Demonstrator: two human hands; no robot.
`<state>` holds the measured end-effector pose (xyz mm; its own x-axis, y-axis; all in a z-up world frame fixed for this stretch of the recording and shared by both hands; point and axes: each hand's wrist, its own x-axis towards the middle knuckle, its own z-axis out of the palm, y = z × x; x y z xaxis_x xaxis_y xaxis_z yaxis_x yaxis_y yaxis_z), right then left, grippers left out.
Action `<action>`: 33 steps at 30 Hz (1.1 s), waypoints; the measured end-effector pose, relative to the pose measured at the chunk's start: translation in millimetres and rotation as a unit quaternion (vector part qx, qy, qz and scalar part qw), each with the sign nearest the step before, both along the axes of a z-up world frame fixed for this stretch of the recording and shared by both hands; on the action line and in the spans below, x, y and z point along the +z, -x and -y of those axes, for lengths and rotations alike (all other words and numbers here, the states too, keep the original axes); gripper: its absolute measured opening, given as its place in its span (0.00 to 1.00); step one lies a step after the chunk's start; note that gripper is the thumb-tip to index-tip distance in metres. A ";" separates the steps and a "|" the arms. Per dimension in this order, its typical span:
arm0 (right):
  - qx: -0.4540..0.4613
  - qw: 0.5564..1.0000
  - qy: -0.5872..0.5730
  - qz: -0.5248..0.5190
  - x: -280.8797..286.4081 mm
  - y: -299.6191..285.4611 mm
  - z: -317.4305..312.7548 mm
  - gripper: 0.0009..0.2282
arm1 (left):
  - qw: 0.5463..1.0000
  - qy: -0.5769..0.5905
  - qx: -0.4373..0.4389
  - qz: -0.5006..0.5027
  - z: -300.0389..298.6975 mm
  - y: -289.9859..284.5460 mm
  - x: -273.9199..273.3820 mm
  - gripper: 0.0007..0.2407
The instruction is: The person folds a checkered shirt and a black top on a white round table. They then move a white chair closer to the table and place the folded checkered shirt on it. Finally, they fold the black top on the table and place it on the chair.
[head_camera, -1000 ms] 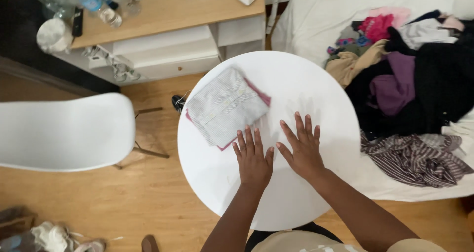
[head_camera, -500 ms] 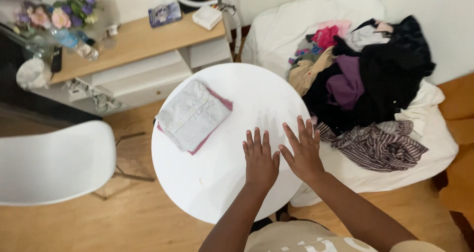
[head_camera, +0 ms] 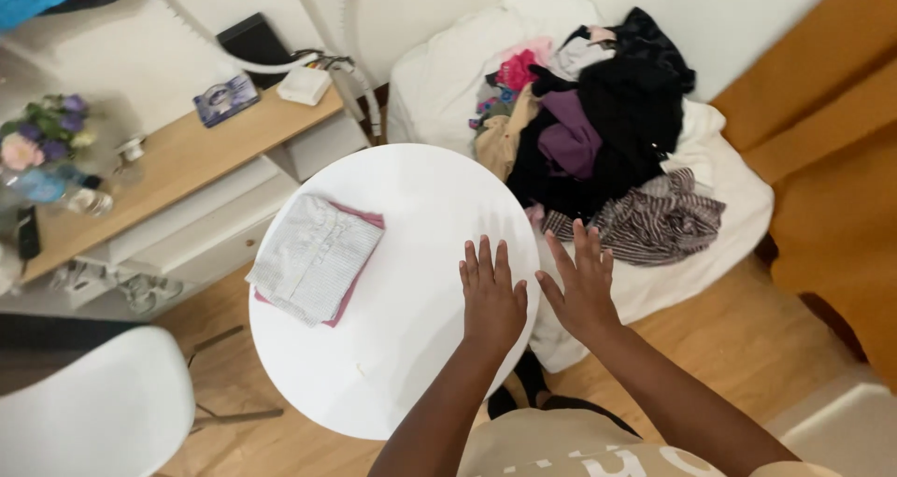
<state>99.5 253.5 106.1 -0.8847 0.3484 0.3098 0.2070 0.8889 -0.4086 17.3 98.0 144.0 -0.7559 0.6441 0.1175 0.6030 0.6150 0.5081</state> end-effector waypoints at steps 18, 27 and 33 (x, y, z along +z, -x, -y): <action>-0.143 0.987 0.033 0.070 -5.6 -87.4 -46.6 0.29 | 0.993 -0.030 -0.115 -0.011 -70.3 -39.9 -20.9 0.31; -0.145 0.983 0.029 0.106 -22.1 -112.7 -134.0 0.29 | 0.993 -0.002 -0.110 0.032 -151.9 -63.4 -31.0 0.31; -0.126 0.990 0.024 0.062 -23.8 -125.3 -210.6 0.29 | 0.995 0.007 -0.091 0.047 -232.0 -75.6 -27.1 0.30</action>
